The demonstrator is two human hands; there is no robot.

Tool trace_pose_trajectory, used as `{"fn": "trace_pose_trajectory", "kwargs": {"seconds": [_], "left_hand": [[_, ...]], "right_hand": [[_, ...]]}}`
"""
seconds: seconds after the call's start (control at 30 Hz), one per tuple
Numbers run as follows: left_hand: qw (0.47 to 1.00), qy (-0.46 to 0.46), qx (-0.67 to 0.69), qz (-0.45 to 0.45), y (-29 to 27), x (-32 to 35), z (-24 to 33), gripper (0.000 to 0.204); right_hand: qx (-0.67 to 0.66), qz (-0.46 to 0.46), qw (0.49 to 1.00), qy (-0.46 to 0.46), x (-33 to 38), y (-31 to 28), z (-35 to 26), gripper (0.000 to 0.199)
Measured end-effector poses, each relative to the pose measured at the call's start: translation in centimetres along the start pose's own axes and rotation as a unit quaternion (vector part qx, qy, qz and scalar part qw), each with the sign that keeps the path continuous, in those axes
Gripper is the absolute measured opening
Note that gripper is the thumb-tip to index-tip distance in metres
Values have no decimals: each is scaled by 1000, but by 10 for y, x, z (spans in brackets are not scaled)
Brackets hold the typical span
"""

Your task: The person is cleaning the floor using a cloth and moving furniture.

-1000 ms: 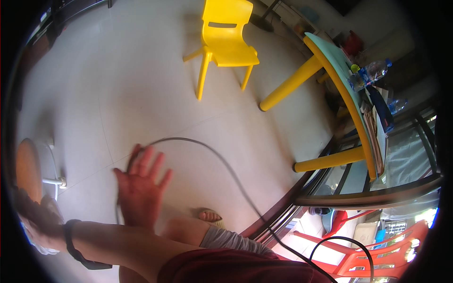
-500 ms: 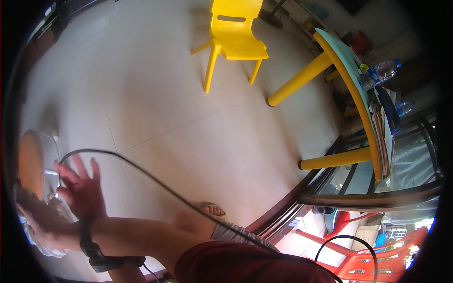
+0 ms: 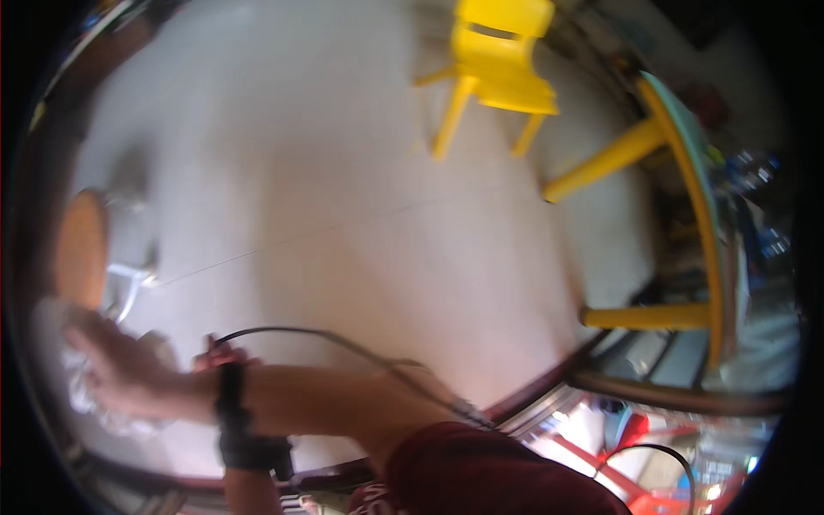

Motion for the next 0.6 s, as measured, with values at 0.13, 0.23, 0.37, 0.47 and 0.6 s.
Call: {"fn": "trace_pose_trajectory", "kwargs": {"seconds": [0.13, 0.23, 0.37, 0.47, 0.6], "left_hand": [[996, 59, 18, -71, 28, 6, -3, 40], [988, 43, -94, -114, 61, 15, 13, 44], [977, -38, -187, -96, 83, 17, 6, 52], [977, -53, -187, -86, 109, 7, -12, 52], [977, -130, -121, -118, 101, 11, -49, 62]], "right_hand": [[-48, 18, 999, -10, 5, -22, -25, 45], [-121, -61, 990, 32, 17, -17, -47, 48], [-128, -97, 987, 21, 47, 4, -51, 54], [-97, -145, 985, 16, 64, 15, -60, 52], [-98, -239, 961, 101, 83, 21, -63, 50]]}}
Point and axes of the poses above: each hand's wrist, its own x-axis away from the middle knuckle, its own y-axis out of the palm, z = x × y, the point moved 8 cm from there along -x, towards the middle knuckle, and after that the axes turned 14 degrees about -x, right-handed, at the moved point
